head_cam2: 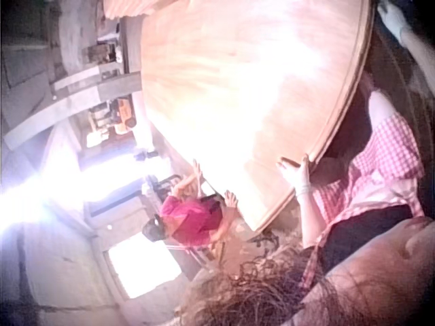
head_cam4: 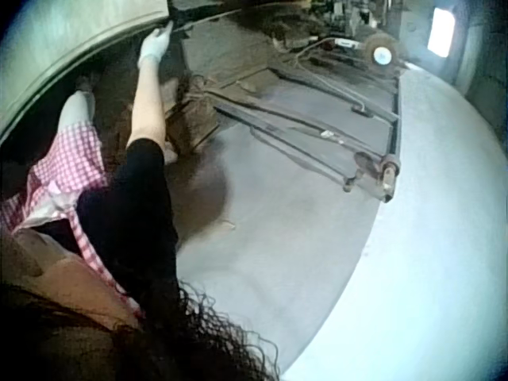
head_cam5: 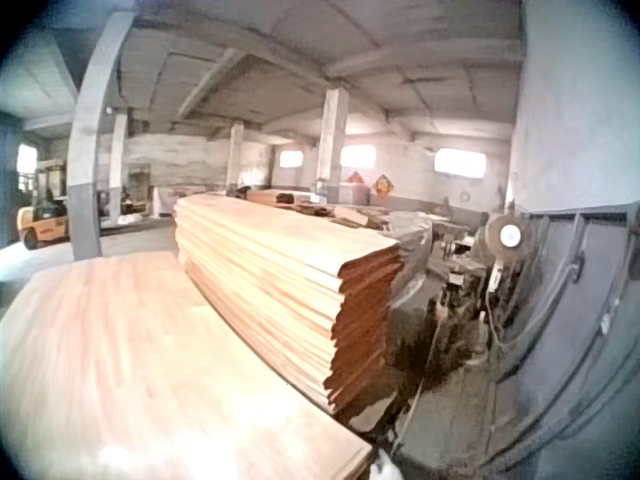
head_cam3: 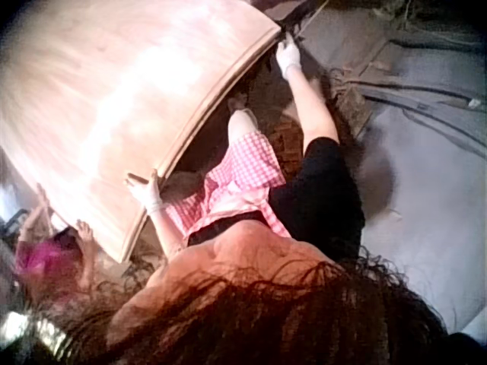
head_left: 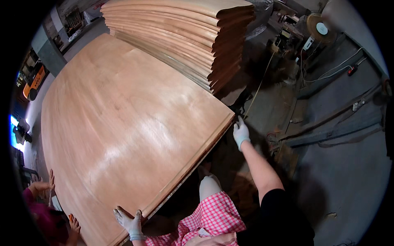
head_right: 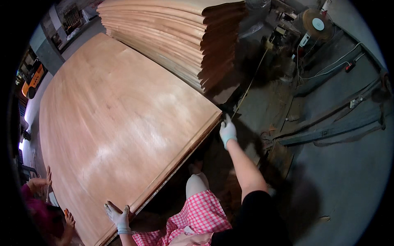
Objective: The person sits on the floor and peels thin layers of wood veneer from large curved wooden sheets. They use a small tool to lift the edges and pull the veneer off by hand, stacking the peeled sheets and discarding the loose layers. Another person assists by smoothing the sheets.
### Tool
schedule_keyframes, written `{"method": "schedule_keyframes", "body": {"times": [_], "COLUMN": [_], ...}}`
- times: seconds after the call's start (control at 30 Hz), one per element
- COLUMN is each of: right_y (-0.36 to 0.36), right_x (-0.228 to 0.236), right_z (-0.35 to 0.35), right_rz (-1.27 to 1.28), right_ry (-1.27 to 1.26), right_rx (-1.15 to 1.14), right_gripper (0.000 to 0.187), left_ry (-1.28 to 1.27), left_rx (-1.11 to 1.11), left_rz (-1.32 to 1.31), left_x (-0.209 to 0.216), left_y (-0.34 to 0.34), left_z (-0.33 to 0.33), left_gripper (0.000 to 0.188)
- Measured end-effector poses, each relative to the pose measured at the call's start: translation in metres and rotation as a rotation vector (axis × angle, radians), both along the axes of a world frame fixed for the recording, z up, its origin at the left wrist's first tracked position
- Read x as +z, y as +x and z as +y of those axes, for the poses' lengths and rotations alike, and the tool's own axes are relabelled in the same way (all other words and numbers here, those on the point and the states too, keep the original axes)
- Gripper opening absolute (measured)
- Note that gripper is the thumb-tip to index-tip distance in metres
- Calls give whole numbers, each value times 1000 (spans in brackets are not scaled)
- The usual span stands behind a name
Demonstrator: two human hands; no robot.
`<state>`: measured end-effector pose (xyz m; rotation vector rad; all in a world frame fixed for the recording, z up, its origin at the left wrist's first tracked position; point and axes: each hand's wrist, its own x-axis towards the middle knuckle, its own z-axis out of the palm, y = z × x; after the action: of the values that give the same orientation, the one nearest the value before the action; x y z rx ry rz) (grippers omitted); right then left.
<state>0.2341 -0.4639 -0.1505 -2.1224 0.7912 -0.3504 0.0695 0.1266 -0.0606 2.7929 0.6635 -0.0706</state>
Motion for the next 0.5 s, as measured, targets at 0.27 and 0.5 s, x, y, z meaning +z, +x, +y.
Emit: {"method": "schedule_keyframes", "body": {"times": [0.27, 0.5], "right_y": [-76, -45], "right_x": [44, 59], "right_z": [100, 102], "right_rz": [-322, -142], "right_ry": [-407, -785], "right_rx": [439, 1161], "right_gripper": [38, 52], "left_ry": [110, 85], "left_rx": [16, -752], "left_rz": [-32, -52], "left_x": [10, 13], "left_y": [5, 19], "left_z": [-20, -143], "left_gripper": [107, 69]}}
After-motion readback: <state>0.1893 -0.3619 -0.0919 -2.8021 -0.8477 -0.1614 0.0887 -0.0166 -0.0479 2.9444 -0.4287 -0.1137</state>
